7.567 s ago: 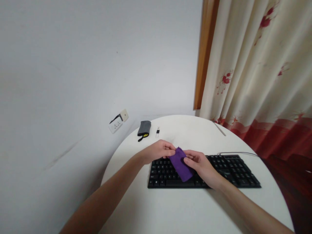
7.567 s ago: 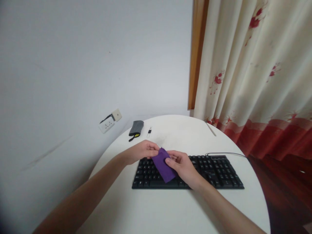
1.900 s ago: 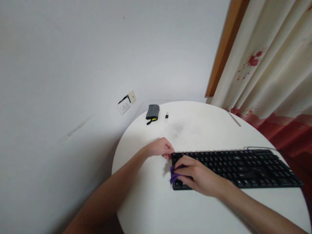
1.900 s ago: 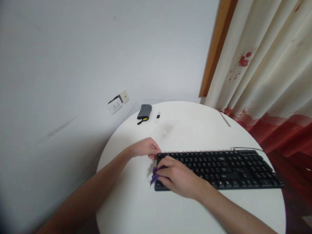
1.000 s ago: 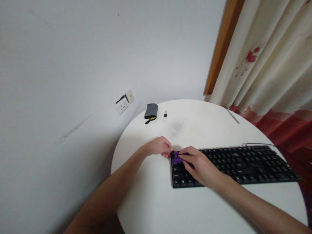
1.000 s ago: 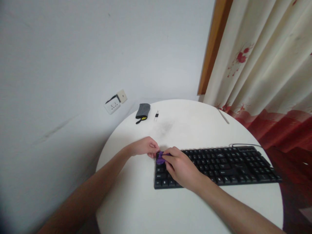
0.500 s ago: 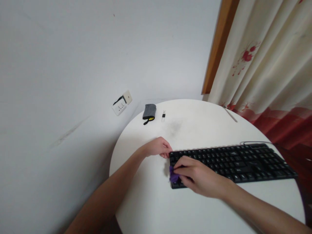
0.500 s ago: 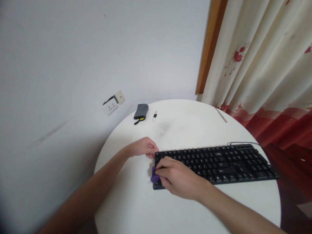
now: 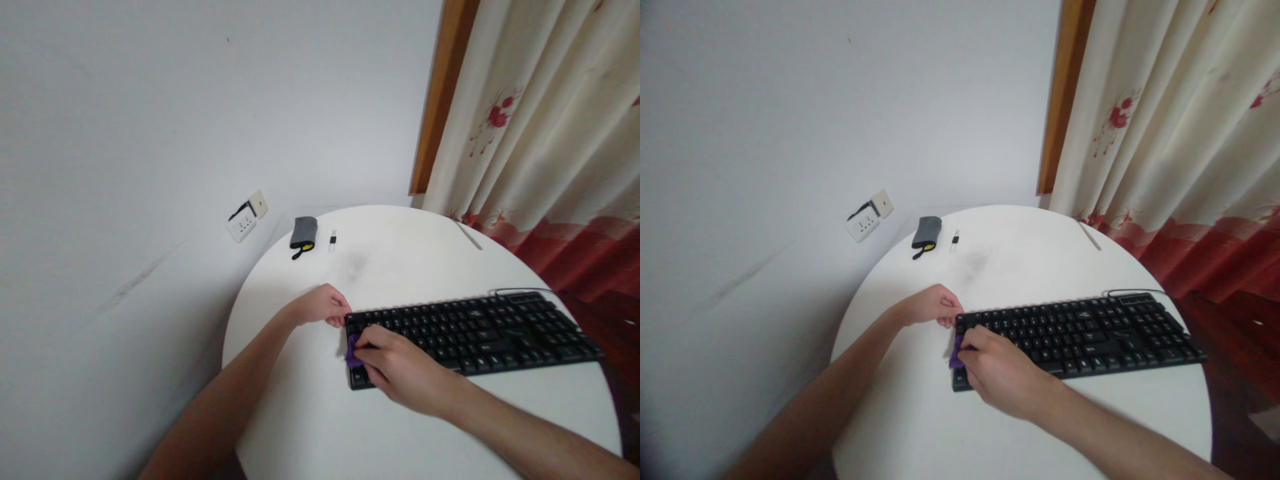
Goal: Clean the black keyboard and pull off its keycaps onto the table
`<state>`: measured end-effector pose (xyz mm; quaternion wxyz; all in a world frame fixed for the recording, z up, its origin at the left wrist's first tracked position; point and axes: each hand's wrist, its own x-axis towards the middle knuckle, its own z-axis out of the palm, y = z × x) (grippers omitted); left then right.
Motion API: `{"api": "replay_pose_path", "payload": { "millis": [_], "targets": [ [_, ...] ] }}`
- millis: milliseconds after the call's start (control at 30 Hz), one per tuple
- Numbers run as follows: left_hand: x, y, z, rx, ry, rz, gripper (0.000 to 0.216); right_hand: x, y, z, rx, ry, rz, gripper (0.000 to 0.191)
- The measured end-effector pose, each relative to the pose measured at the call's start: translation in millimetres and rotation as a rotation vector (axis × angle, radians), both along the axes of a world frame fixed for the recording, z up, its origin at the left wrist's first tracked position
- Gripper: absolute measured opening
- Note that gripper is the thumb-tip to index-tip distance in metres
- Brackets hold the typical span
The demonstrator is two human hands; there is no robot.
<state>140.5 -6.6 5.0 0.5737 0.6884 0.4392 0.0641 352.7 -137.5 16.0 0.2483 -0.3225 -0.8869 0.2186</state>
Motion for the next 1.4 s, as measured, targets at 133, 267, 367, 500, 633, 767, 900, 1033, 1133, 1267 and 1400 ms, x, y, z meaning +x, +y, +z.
{"api": "replay_pose_path", "payload": {
  "millis": [133, 267, 367, 500, 633, 767, 900, 1033, 1133, 1267, 1400],
  "targets": [
    [-0.3, 0.0, 1.1, -0.003, -0.005, -0.013, 0.029, -2.6, -5.5, 7.8, -0.060, 0.034, 0.135, 0.025],
    [0.4, 0.0, 0.7, -0.016, -0.008, 0.003, 0.033, 7.7, 15.9, -3.2, 0.015, 0.115, -0.169, 0.027],
    [0.9, -0.2, 0.1, -0.027, -0.011, 0.009, 0.037, 14.8, 31.7, -15.1, 0.063, 0.090, -0.353, 0.026],
    [1.1, -0.4, 0.7, -0.017, -0.012, 0.002, 0.037, 10.0, 27.1, -17.5, 0.071, 0.029, -0.388, 0.024],
    [0.2, 0.2, 1.3, -0.002, -0.014, -0.011, 0.035, -2.4, 3.7, -5.2, 0.053, -0.034, -0.233, 0.023],
    [-0.2, 0.4, 2.2, 0.002, -0.002, -0.026, 0.034, -4.9, -10.1, 8.7, -0.022, -0.056, 0.062, 0.021],
    [0.1, 0.1, 1.7, 0.006, -0.003, -0.023, 0.036, 4.1, 0.7, 8.7, -0.028, 0.054, 0.008, 0.024],
    [0.3, 0.3, 0.2, -0.002, -0.002, -0.013, 0.036, 17.8, 23.7, -5.2, 0.050, 0.075, -0.356, 0.027],
    [0.4, 0.2, 0.8, -0.002, 0.001, -0.016, 0.034, 21.2, 28.8, -10.7, 0.079, -0.013, -0.394, 0.027],
    [-0.2, 0.7, 1.2, 0.016, 0.010, -0.023, 0.033, 11.9, 13.7, -4.3, 0.079, -0.121, -0.255, 0.024],
    [-1.0, 1.3, 1.1, 0.017, 0.008, -0.032, 0.034, 2.2, -5.2, 8.5, 0.024, -0.134, -0.009, 0.020]
  ]
}}
